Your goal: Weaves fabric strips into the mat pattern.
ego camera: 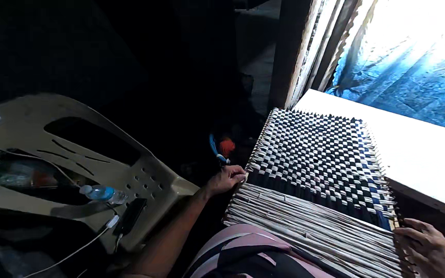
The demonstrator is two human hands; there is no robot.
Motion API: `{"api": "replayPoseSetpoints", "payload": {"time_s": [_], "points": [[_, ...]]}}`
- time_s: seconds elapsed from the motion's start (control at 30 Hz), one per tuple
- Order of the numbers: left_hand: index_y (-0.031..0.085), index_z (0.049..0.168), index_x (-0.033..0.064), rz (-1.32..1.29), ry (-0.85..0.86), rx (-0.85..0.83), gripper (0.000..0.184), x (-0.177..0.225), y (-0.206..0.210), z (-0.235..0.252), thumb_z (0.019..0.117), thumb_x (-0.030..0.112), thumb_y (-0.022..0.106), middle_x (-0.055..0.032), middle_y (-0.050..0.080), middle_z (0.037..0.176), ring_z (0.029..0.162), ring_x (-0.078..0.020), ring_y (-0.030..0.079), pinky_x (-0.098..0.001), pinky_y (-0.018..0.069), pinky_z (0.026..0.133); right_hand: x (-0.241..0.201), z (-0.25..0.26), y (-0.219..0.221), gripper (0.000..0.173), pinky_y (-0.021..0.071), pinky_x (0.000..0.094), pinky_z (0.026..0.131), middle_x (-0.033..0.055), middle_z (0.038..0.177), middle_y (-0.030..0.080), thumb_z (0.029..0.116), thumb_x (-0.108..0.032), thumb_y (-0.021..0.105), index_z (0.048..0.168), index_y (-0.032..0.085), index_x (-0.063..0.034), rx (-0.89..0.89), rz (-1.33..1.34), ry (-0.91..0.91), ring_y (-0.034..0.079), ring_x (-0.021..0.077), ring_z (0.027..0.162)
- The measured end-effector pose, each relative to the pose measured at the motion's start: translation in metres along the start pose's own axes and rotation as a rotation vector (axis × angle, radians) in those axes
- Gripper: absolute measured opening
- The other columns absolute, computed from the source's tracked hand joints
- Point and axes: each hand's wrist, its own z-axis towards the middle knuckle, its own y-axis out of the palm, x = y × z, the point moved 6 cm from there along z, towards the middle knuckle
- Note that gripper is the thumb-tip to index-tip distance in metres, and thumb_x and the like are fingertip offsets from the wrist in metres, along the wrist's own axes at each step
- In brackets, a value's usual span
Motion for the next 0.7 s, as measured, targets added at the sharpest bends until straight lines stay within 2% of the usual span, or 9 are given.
{"api": "replayPoseSetpoints", "payload": {"time_s": [0.1,0.17,0.23,0.27,0.37,0.43,0.5,0.6,0.7], "points": [[0.072,0.101,-0.0002,-0.087,0.141,0.015,0.02,-0.007,-0.006,-0.011,0.0998,0.018,0.064,-0.0041,0.069,0.103,0.099,-0.0026,0.063,-0.0219,0.0511,0.092,-0.005,-0.003,-0.002,0.017,0.0398,0.0736,0.103,0.0389,0.136,0.054,0.0914,-0.006,0.069,0.104,0.076,0.0039,-0.013,-0.025,0.021,0.051,0.0604,0.125],[0.072,0.096,-0.0007,-0.092,0.201,-0.032,0.022,-0.017,-0.019,-0.023,0.0988,0.02,0.065,-0.0081,0.067,0.118,0.115,-0.0085,0.06,-0.027,0.0486,0.103,-0.007,-0.004,-0.003,0.019,0.0382,0.074,0.104,0.0398,0.138,0.052,0.0924,-0.008,0.069,0.105,0.075,0.0043,-0.023,-0.036,0.026,0.049,0.0613,0.127],[0.073,0.096,-0.0006,-0.015,0.16,-0.065,0.025,-0.029,-0.034,-0.036,0.0989,0.022,0.064,-0.0113,0.062,0.131,0.126,-0.0114,0.056,-0.0287,0.0459,0.108,-0.009,-0.003,-0.004,0.019,0.037,0.0748,0.104,0.0407,0.138,0.051,0.0923,-0.009,0.07,0.105,0.075,0.0051,-0.027,-0.04,0.03,0.047,0.0626,0.127],[0.073,0.096,-0.0007,0.029,0.12,-0.042,0.025,-0.035,-0.041,-0.04,0.0991,0.022,0.063,-0.012,0.062,0.131,0.125,-0.0118,0.056,-0.029,0.0457,0.108,-0.01,-0.002,-0.005,0.02,0.0363,0.0751,0.105,0.041,0.139,0.05,0.092,-0.009,0.07,0.105,0.074,0.0051,-0.025,-0.046,0.028,0.047,0.0632,0.128],[0.072,0.099,-0.0031,0.032,-0.014,0.127,0.021,-0.05,-0.048,-0.042,0.1006,0.013,0.06,-0.0108,0.067,0.116,0.11,-0.0092,0.062,-0.0265,0.05,0.099,-0.016,0.004,-0.004,0.02,0.0338,0.0764,0.105,0.0417,0.14,0.049,0.0905,-0.011,0.072,0.103,0.074,0.005,0.001,-0.074,0.0,0.044,0.0646,0.129],[0.071,0.101,-0.0033,-0.101,-0.144,0.244,0.019,-0.053,-0.042,-0.036,0.103,0.009,0.056,-0.0067,0.071,0.101,0.095,-0.0062,0.065,-0.0263,0.053,0.091,-0.026,0.012,0.0,0.02,0.0345,0.0765,0.105,0.0402,0.14,0.05,0.0894,-0.012,0.073,0.102,0.074,0.0039,0.023,-0.063,-0.045,0.045,0.0635,0.129],[0.067,0.098,-0.003,-0.302,-0.229,0.329,0.02,-0.056,-0.033,-0.025,0.1053,0.007,0.051,-0.0039,0.07,0.085,0.08,-0.0072,0.066,-0.0268,0.0552,0.082,-0.044,0.021,0.007,0.021,0.0371,0.0748,0.106,0.0376,0.139,0.052,0.0901,-0.014,0.075,0.102,0.075,0.003,0.027,-0.011,-0.106,0.048,0.0608,0.129],[0.065,0.095,-0.0021,-0.56,-0.285,0.375,0.02,-0.052,-0.023,-0.005,0.1061,0.006,0.051,-0.0014,0.064,0.073,0.067,-0.0083,0.062,-0.0244,0.055,0.071,-0.074,0.036,0.029,0.025,0.0445,0.0689,0.103,0.0304,0.134,0.059,0.0929,-0.025,0.068,0.101,0.076,-0.0026,0.023,-0.012,-0.239,0.054,0.0537,0.126],[0.066,0.095,0.0009,-0.563,-0.191,0.289,0.016,-0.031,-0.017,0.011,0.1042,0.006,0.054,0.0022,0.06,0.07,0.063,-0.0049,0.057,-0.0212,0.0516,0.065,-0.11,0.052,0.047,0.027,0.048,0.0642,0.101,0.0235,0.129,0.064,0.0949,-0.03,0.062,0.098,0.077,-0.0077,0.001,-0.046,-0.35,0.057,0.0477,0.125]]}}
